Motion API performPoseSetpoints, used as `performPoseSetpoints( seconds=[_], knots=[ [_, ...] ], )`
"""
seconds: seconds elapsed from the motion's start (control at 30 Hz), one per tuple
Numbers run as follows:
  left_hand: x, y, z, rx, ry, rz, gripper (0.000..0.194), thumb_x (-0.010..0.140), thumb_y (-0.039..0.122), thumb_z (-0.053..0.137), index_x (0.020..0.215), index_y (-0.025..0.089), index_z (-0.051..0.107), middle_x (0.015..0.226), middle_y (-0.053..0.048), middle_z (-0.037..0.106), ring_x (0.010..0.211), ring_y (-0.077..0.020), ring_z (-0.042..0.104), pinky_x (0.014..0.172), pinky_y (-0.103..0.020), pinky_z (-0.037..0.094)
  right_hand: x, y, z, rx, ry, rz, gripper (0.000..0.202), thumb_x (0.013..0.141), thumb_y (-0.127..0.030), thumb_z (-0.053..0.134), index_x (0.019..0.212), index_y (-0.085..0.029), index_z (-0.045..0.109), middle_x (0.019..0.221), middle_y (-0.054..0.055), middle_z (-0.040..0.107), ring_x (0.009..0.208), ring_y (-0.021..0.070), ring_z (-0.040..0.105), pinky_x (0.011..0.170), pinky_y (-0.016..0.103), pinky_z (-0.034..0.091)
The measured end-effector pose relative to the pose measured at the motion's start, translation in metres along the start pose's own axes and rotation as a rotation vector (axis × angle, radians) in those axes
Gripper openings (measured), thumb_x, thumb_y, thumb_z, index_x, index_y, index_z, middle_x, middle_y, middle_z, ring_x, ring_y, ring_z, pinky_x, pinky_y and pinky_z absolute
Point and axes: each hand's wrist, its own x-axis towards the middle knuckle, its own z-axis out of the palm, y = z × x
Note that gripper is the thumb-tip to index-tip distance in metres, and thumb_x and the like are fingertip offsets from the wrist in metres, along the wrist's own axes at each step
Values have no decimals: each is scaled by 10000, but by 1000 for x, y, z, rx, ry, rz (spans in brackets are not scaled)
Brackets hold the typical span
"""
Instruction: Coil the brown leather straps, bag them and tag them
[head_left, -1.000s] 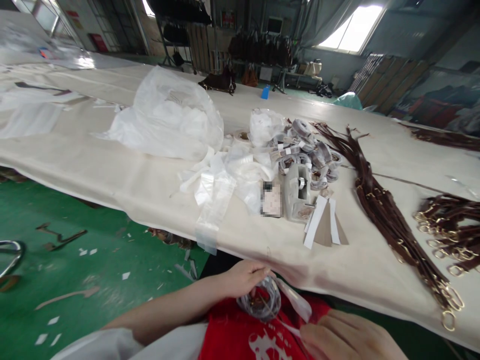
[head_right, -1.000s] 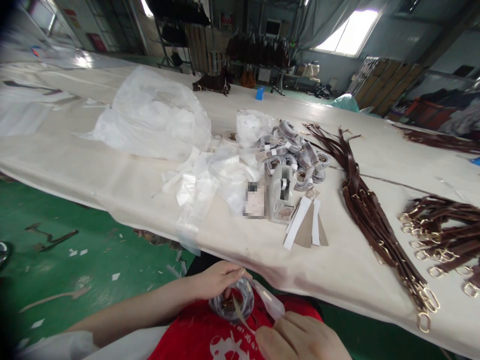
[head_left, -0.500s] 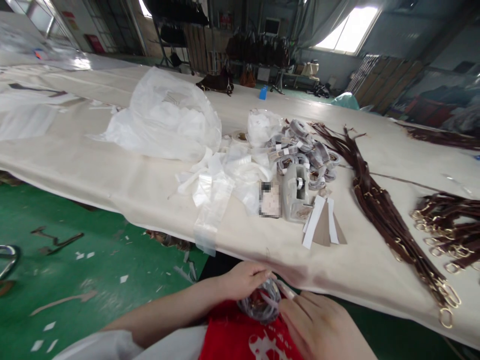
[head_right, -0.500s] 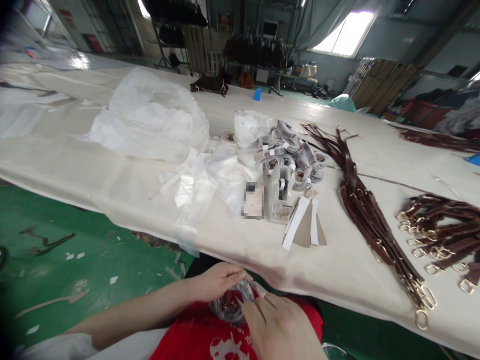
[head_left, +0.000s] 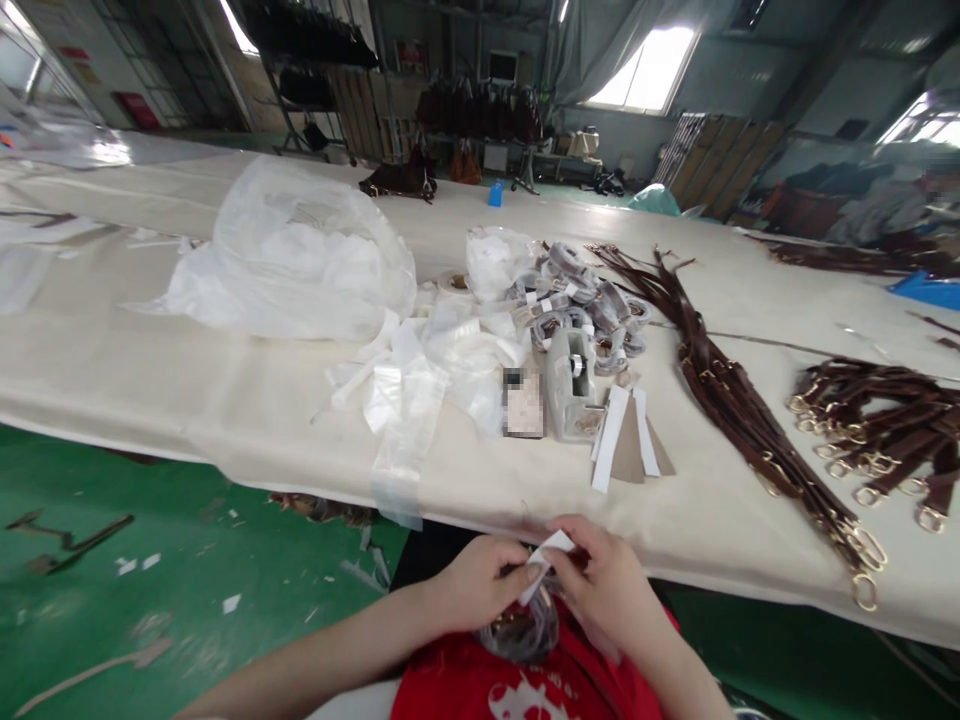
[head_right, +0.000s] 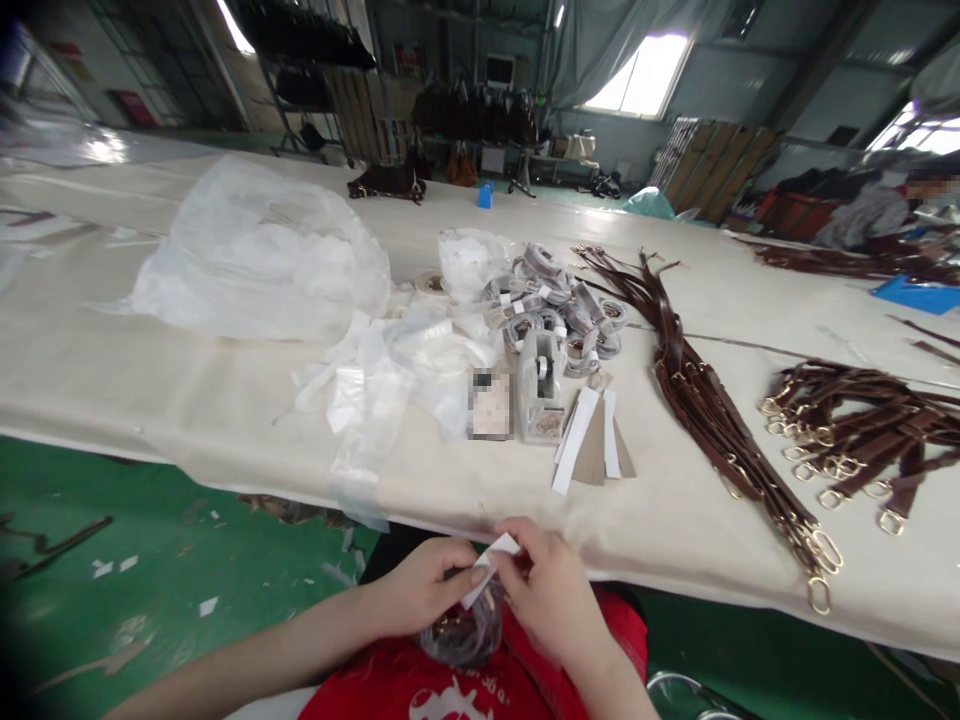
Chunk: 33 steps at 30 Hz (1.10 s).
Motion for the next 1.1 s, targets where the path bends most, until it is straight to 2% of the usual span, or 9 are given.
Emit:
performPoseSetpoints(
  seconds=[0.13, 0.23, 0.3, 0.4, 0.5, 0.6, 0.73, 0.93, 1.1],
  knots=[
    [-1, -1, 2, 47, 47, 71, 610, 975, 625, 377, 657, 156, 604, 671, -18, 590, 662, -153, 542, 650, -238, 370, 3, 29, 9, 226, -45, 185, 503, 981, -518, 371, 840, -167, 702, 751, 90, 729, 715, 249, 677, 719, 388, 523],
    [-4, 2, 2, 45, 57, 93, 559, 991, 568, 393, 673, 161, 607, 703, -23, 607, 698, -161, 566, 692, -246, 395, 3, 39, 22, 391, -147, 216, 412, 886, -527, 559, 824, -174, 765, 894, 107, 781, 910, 292, 704, 862, 420, 522],
    [-5, 4, 2, 20, 59, 97, 522, 994, 529, 411, 681, 165, 613, 752, -36, 627, 757, -174, 590, 741, -253, 421, 3, 37, 33, 513, -174, 228, 425, 830, -565, 623, 836, -173, 785, 853, 89, 781, 873, 282, 703, 829, 401, 534],
    [-7, 6, 2, -17, 109, 67, 470, 982, 490, 449, 692, 169, 631, 930, -77, 636, 927, -205, 609, 878, -278, 445, 4, 30, 45, 652, -115, 248, 500, 779, -636, 659, 812, -151, 781, 703, 56, 736, 667, 220, 646, 687, 349, 520],
    [-7, 4, 3, -24, 148, -3, 441, 964, 471, 457, 708, 173, 658, 1066, -107, 618, 1036, -231, 591, 962, -308, 437, 5, 24, 48, 732, -4, 249, 427, 761, -585, 714, 755, -160, 754, 669, 17, 698, 637, 176, 581, 673, 312, 478],
    [-5, -2, 5, -6, 121, -66, 439, 960, 452, 426, 711, 181, 664, 956, -88, 659, 941, -226, 608, 887, -308, 451, 7, 21, 45, 769, 78, 245, 368, 764, -536, 733, 682, -177, 719, 610, -14, 641, 602, 147, 514, 621, 281, 426],
    [-3, -7, 8, 62, 92, -61, 444, 956, 445, 419, 646, 186, 602, 710, -40, 625, 736, -200, 584, 729, -290, 415, 8, 17, 39, 782, 82, 240, 356, 743, -529, 757, 673, -181, 731, 603, -6, 644, 583, 147, 512, 589, 278, 419],
    [-3, -3, 9, 77, 142, -13, 439, 984, 437, 398, 674, 187, 583, 777, -52, 666, 794, -207, 607, 765, -287, 410, 0, 11, 29, 828, 35, 262, 450, 739, -617, 742, 758, -167, 746, 682, 34, 713, 669, 190, 629, 698, 326, 496],
    [-1, -2, 13, 56, 137, -10, 402, 968, 409, 458, 683, 184, 631, 763, -42, 683, 772, -197, 611, 735, -275, 409, -7, 12, 28, 797, 13, 230, 366, 709, -513, 826, 811, -164, 784, 735, 25, 729, 689, 159, 596, 687, 281, 457]
  ],
)
